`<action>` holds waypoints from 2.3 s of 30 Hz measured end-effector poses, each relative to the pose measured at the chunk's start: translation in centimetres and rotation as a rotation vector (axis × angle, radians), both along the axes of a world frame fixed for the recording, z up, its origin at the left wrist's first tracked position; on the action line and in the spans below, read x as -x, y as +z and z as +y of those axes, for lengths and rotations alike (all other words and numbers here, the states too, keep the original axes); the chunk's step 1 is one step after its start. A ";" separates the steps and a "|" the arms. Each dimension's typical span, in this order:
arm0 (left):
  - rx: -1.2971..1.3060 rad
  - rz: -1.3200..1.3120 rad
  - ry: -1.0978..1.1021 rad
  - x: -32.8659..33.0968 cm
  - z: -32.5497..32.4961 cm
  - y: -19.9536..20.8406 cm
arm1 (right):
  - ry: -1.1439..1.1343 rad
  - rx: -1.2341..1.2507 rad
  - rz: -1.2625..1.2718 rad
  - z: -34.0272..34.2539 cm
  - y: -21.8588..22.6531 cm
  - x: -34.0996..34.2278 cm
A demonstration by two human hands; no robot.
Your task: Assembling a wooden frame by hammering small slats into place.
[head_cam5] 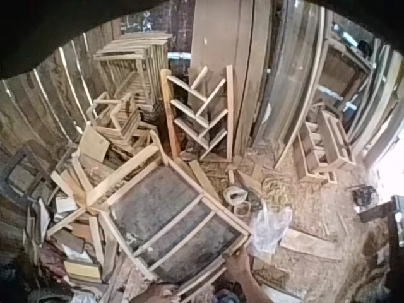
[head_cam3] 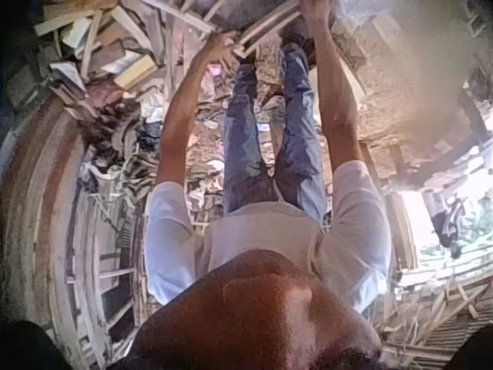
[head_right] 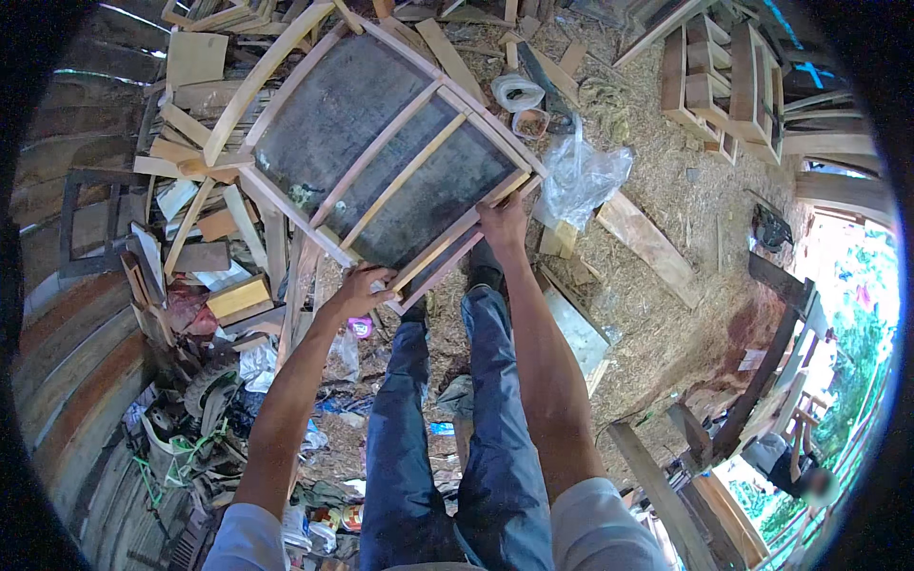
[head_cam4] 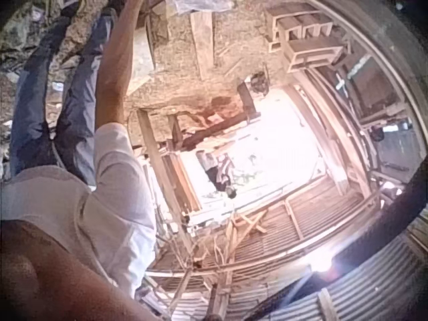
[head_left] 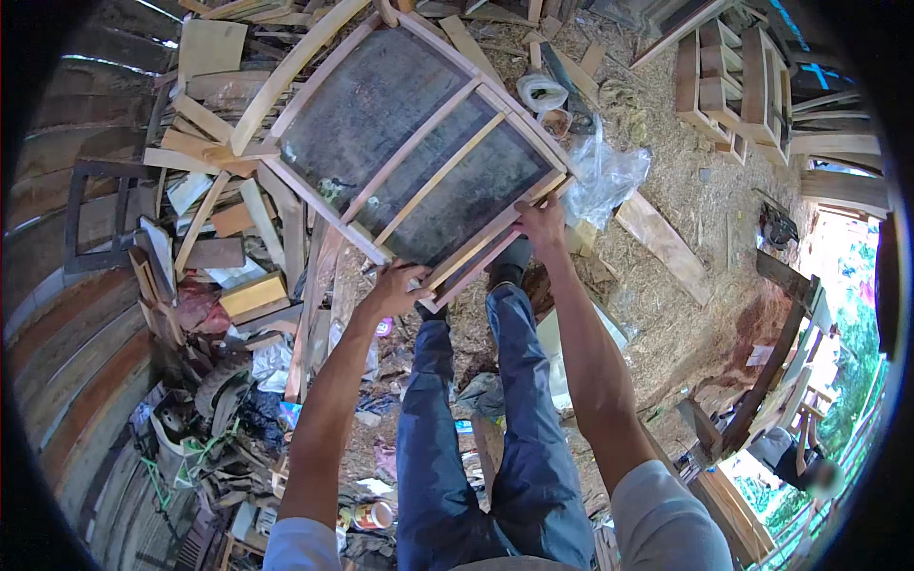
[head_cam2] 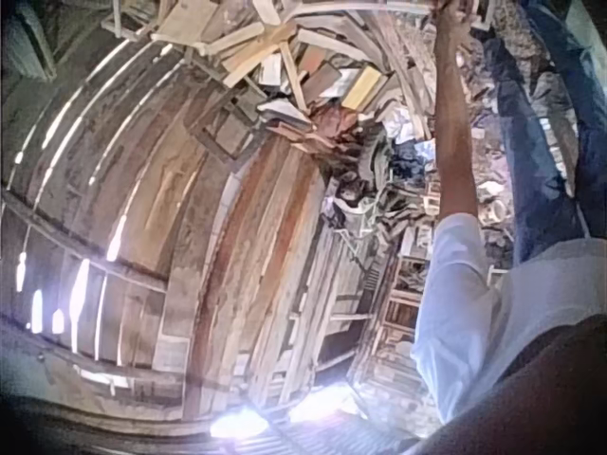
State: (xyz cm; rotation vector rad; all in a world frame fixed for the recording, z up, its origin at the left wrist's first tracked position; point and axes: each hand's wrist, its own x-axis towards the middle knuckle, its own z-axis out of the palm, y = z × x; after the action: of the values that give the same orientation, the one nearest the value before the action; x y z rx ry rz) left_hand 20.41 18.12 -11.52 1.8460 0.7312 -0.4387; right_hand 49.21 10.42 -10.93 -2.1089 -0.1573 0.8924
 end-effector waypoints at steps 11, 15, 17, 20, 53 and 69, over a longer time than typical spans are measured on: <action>-0.492 -0.097 0.125 -6.1 -4.0 1.6 | 0.488 0.304 -0.479 0.4 5.0 -3.5; -0.698 -0.207 0.515 -7.0 -6.1 0.9 | 0.709 -0.004 -0.676 -1.1 0.9 -11.9; -0.807 -0.083 1.025 -6.3 -6.3 1.3 | 0.634 0.041 -0.538 0.2 0.2 -14.8; -0.815 0.180 1.370 -3.0 -6.1 -2.0 | 0.635 0.038 -0.210 4.9 -1.1 -14.7; -0.934 -0.142 0.359 0.1 -1.0 -3.2 | 1.542 -0.575 -0.802 9.3 1.1 -10.8; -1.134 -0.328 0.218 0.1 -2.0 -3.7 | 2.019 -0.582 -0.973 9.2 -0.8 -13.9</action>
State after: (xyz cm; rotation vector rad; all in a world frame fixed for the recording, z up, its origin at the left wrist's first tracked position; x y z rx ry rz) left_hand 20.34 16.12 -15.27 2.7224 1.0361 0.5502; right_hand 63.13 19.62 -11.69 -0.9992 -2.8426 0.4066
